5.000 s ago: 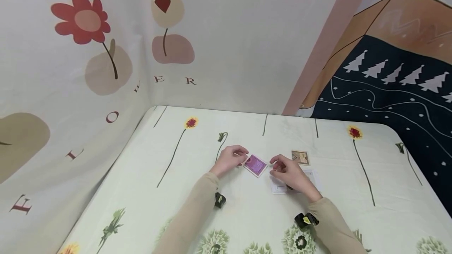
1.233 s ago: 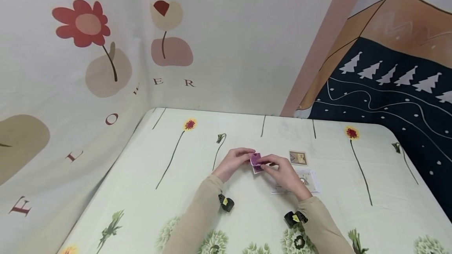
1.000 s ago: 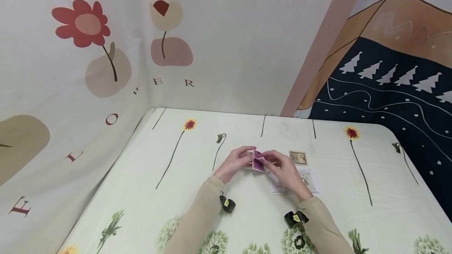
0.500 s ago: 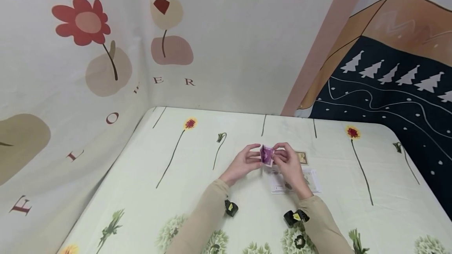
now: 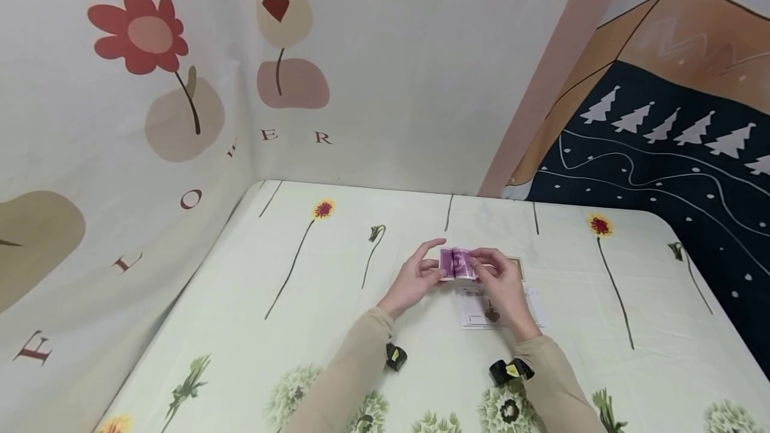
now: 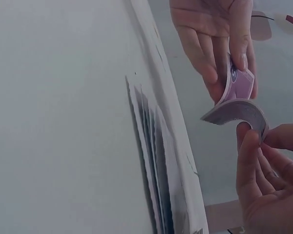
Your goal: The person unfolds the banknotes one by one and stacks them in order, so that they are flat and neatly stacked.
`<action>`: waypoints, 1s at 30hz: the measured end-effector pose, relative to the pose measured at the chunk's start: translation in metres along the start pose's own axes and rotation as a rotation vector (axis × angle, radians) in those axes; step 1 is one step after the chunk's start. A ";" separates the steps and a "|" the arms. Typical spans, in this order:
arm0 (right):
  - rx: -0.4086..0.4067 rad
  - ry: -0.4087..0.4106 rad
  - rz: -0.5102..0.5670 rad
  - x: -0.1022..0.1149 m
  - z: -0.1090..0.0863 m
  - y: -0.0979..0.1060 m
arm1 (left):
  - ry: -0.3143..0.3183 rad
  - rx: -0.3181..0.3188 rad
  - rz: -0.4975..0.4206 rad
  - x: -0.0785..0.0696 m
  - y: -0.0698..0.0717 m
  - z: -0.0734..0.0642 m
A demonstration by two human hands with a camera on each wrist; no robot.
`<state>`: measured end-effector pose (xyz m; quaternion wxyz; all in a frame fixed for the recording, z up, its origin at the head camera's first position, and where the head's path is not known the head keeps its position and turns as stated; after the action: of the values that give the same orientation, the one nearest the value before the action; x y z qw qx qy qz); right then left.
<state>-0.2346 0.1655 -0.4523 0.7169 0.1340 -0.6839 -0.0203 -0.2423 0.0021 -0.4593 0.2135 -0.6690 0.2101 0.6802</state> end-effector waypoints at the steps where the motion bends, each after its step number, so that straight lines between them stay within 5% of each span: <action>1: 0.003 -0.006 -0.004 -0.001 0.000 0.001 | -0.005 -0.001 -0.001 -0.004 -0.001 -0.002; 8: 0.022 -0.028 -0.058 -0.014 -0.004 0.011 | -0.038 0.006 -0.020 -0.022 -0.005 -0.009; 13: 0.050 -0.055 -0.066 -0.018 -0.008 0.019 | -0.028 0.021 -0.089 -0.013 -0.008 -0.004; 20: 0.050 -0.063 -0.040 -0.026 -0.013 0.032 | 0.009 -0.022 -0.071 0.013 -0.004 0.008; 30: 0.005 -0.064 -0.126 -0.022 -0.020 0.050 | 0.029 -0.040 0.001 0.010 -0.005 0.010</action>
<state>-0.2235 0.2214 -0.4639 0.6916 0.1779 -0.6968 -0.0678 -0.2481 0.0124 -0.4696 0.1969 -0.6826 0.1999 0.6747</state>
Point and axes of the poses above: each hand's wrist, its own z-axis towards the middle knuckle, its own y-axis out of the back of the hand, x = y × z, the point moved 8 cm from there along z, towards the middle knuckle, and after that the axes turned 13 degrees about x, right-handed, at the moved point
